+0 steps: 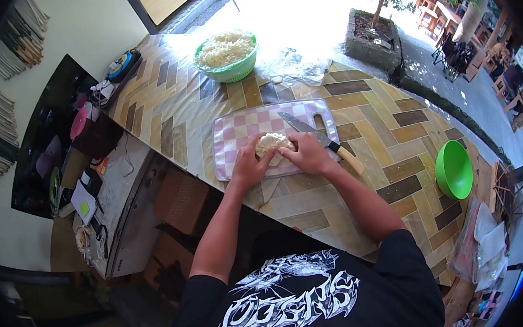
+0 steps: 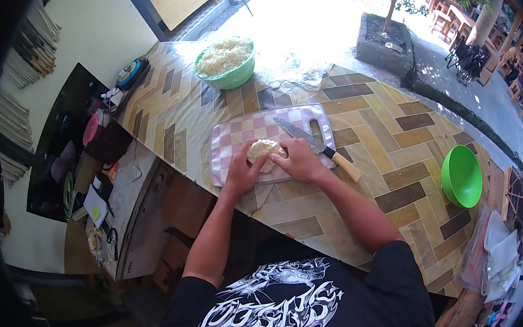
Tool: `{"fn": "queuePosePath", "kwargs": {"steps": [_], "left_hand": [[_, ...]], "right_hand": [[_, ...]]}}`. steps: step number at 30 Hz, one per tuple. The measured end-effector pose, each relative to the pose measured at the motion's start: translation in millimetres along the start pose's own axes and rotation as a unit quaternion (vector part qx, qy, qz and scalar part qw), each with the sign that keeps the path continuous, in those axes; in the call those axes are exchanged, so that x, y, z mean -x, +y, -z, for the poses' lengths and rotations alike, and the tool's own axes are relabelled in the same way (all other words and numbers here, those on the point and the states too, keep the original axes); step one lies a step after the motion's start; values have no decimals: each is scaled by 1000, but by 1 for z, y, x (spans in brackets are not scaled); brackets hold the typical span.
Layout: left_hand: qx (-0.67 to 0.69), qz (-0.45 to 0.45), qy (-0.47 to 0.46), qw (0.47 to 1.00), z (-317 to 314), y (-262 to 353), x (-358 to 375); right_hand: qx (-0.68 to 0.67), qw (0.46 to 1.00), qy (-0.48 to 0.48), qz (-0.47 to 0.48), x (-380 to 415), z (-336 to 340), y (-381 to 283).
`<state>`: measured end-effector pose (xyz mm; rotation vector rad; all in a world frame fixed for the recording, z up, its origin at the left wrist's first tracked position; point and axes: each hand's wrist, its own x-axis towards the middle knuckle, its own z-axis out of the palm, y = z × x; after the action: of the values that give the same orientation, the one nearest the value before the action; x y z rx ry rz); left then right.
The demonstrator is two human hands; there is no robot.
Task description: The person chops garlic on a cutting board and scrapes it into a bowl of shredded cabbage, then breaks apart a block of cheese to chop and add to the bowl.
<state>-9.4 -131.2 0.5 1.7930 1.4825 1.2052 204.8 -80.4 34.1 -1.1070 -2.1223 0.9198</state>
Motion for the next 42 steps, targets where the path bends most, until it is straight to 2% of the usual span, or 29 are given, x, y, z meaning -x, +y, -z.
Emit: {"fn": "queuePosePath", "kwargs": {"steps": [1, 7, 10, 22, 31, 40, 42], "left_hand": [[0, 2, -3, 1000, 1, 0, -1], [9, 32, 1, 999, 5, 8, -3], [-1, 29, 13, 999, 4, 11, -3], [-86, 39, 59, 994, -2, 4, -2], [-92, 78, 83, 989, -6, 7, -2], [-79, 109, 83, 987, -8, -6, -7], [-61, 114, 81, 988, -6, -3, -5]], "right_hand": [[29, 999, -40, -17, -3, 4, 0], [-118, 992, 46, 26, 1, -23, 7], [-114, 990, 78, 32, 4, -30, 6], [7, 984, 136, 114, 2, -47, 7], [59, 983, 129, 117, -2, -57, 6], [132, 969, 104, 179, -10, -60, 13], [109, 977, 105, 150, -9, -55, 9]]}}
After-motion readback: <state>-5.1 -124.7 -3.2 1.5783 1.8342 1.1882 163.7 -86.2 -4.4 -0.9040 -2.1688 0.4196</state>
